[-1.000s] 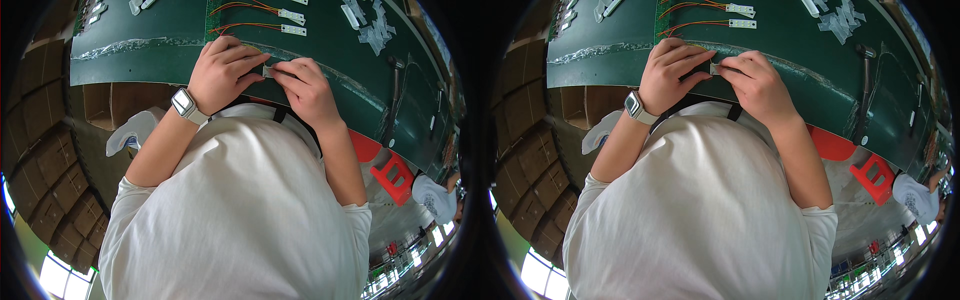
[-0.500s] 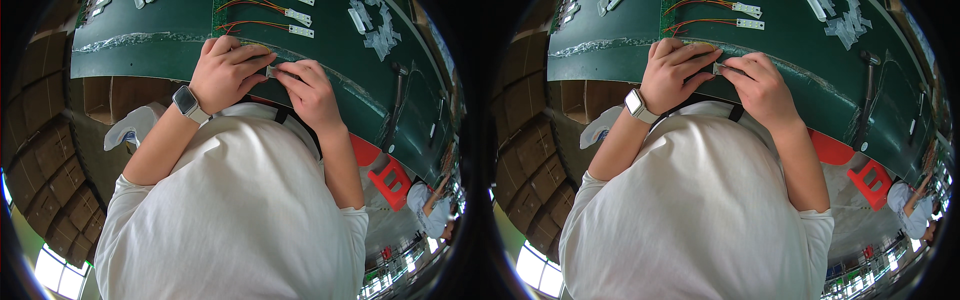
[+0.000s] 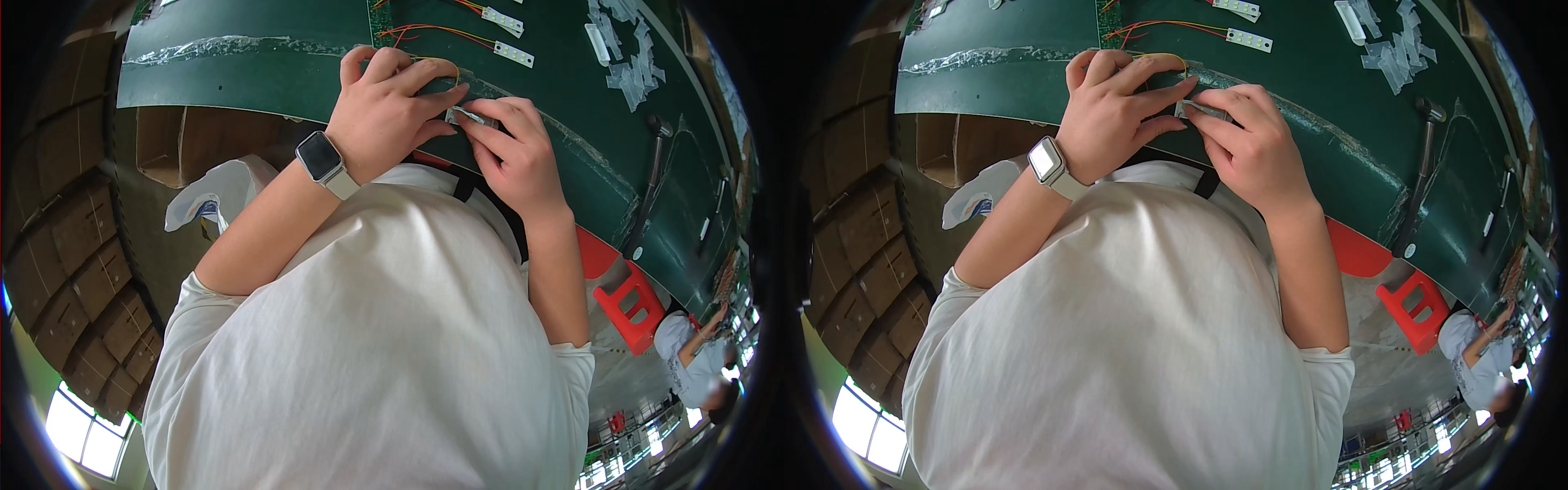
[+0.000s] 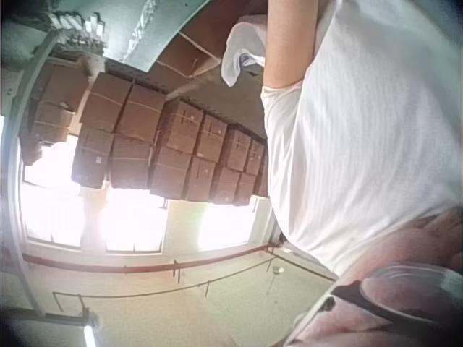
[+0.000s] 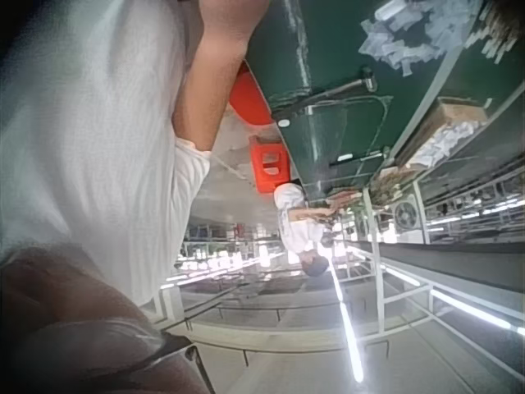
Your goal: The person assembles LED light modules by inserting LED circuit boards into plastic casings, fitting plastic covers over them, and tapping the covers with a small mallet to secure them.
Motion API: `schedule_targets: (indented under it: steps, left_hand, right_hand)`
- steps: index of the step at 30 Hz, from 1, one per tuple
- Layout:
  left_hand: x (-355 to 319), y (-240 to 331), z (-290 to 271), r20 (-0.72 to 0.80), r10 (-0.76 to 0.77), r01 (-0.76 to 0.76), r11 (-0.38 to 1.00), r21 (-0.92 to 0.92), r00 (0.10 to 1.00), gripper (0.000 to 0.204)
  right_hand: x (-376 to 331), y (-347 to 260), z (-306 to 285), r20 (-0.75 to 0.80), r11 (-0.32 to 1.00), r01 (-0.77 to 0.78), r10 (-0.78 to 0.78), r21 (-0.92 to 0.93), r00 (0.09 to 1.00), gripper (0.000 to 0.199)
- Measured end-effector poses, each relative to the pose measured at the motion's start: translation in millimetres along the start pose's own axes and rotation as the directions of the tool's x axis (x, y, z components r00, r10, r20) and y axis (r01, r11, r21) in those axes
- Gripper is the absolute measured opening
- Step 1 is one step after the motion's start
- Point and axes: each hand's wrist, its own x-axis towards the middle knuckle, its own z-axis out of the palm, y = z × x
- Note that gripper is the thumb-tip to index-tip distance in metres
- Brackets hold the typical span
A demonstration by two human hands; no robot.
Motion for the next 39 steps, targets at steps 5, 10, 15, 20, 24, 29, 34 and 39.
schedule_targets:
  steps: [5,10,15,20,24,29,34,39]
  left_hand:
    - [-2,1,-1,-0.044,-0.065,0.065,0.998,-0.001,0.997,0.043]
    - [-2,1,-4,-0.034,-0.127,0.127,0.992,-0.003,0.991,0.047]
    - [-2,-6,-1,0.035,-0.149,0.151,0.987,-0.047,0.988,0.055]
    - [-3,-6,-1,0.102,-0.180,0.186,0.981,-0.057,0.978,0.059]
    - [-4,-6,0,0.097,-0.179,0.185,0.981,-0.053,0.979,0.059]
    - [-2,-7,0,0.076,-0.184,0.187,0.982,-0.034,0.980,0.060]
    - [7,-1,-13,0.124,-0.164,0.167,0.986,-0.010,0.979,0.062]
    - [5,2,-17,0.204,-0.212,0.209,0.977,0.039,0.956,0.067]
  right_hand:
    - [0,0,-1,0.014,1.000,0.003,-0.002,-0.008,1.000,0.033]
    - [1,0,-2,0.019,1.000,-0.001,0.001,-0.002,1.000,0.033]
    - [1,-3,-2,0.018,1.000,0.002,-0.002,-0.022,1.000,0.033]
    - [-1,-5,1,0.007,0.999,-0.015,0.015,-0.035,1.000,0.033]
    - [-2,-8,1,0.000,0.999,-0.028,0.028,-0.044,1.000,0.034]
    - [-4,-9,2,-0.042,0.996,-0.043,0.039,-0.083,0.998,0.034]
    - [-8,-7,-19,-0.099,0.981,-0.096,0.080,-0.169,0.992,0.029]
    - [-21,38,-72,-0.388,0.902,-0.320,0.195,-0.290,0.901,0.025]
